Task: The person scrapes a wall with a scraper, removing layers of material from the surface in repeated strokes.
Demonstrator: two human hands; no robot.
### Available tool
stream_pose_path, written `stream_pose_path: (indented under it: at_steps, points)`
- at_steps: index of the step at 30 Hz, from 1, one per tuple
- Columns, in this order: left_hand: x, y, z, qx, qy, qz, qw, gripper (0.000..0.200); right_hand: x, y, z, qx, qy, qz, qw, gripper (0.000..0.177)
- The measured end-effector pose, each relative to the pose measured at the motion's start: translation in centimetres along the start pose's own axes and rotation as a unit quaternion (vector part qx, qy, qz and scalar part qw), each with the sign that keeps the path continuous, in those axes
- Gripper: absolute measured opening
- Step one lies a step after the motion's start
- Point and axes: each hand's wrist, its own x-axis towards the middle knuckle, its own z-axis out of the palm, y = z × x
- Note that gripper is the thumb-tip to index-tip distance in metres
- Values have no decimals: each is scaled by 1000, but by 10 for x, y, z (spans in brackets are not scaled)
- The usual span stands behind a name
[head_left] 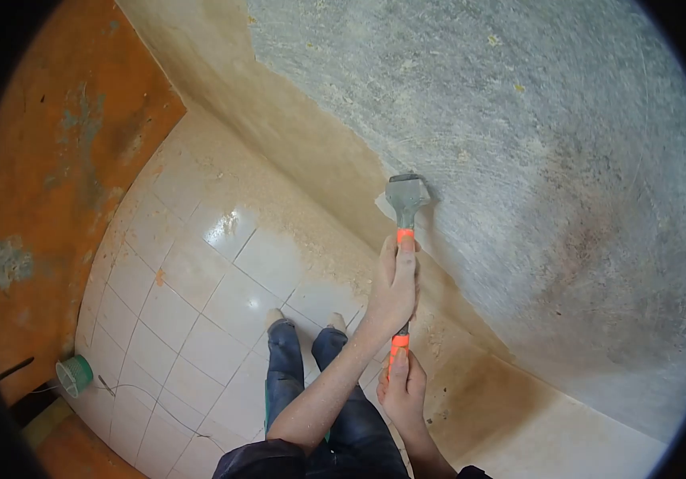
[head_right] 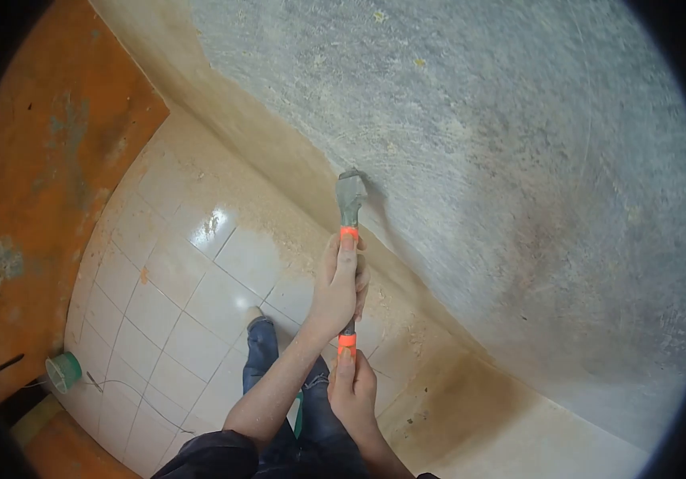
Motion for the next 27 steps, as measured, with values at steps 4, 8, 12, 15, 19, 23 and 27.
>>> stream_pose_path:
  at_steps: [4,8,12,15,19,23,27]
  points:
    - [13,5,3,23,47,39,998,43,11,-12,-11,-6,-14,13,1000,41]
    - [16,-15,1,18,22,61,998,42,1,10,-12,-36,19,-21,999,42]
    - [17,-3,-2,11,27,56,998,40,8,-11,-10,-27,-10,24,999,42]
    - [15,-5,1,5,16,65,998,40,9,-11,-4,-50,1,-20,999,43]
    - [22,11,1,-9,35,57,998,41,16,-17,-9,-37,0,-12,999,43]
    - [21,1,-3,17,10,55,998,42,2,-8,-2,-17,4,-23,1000,42]
    - [23,15,-4,6,14,72,997,43,19,-19,-7,-70,-5,-34,997,42]
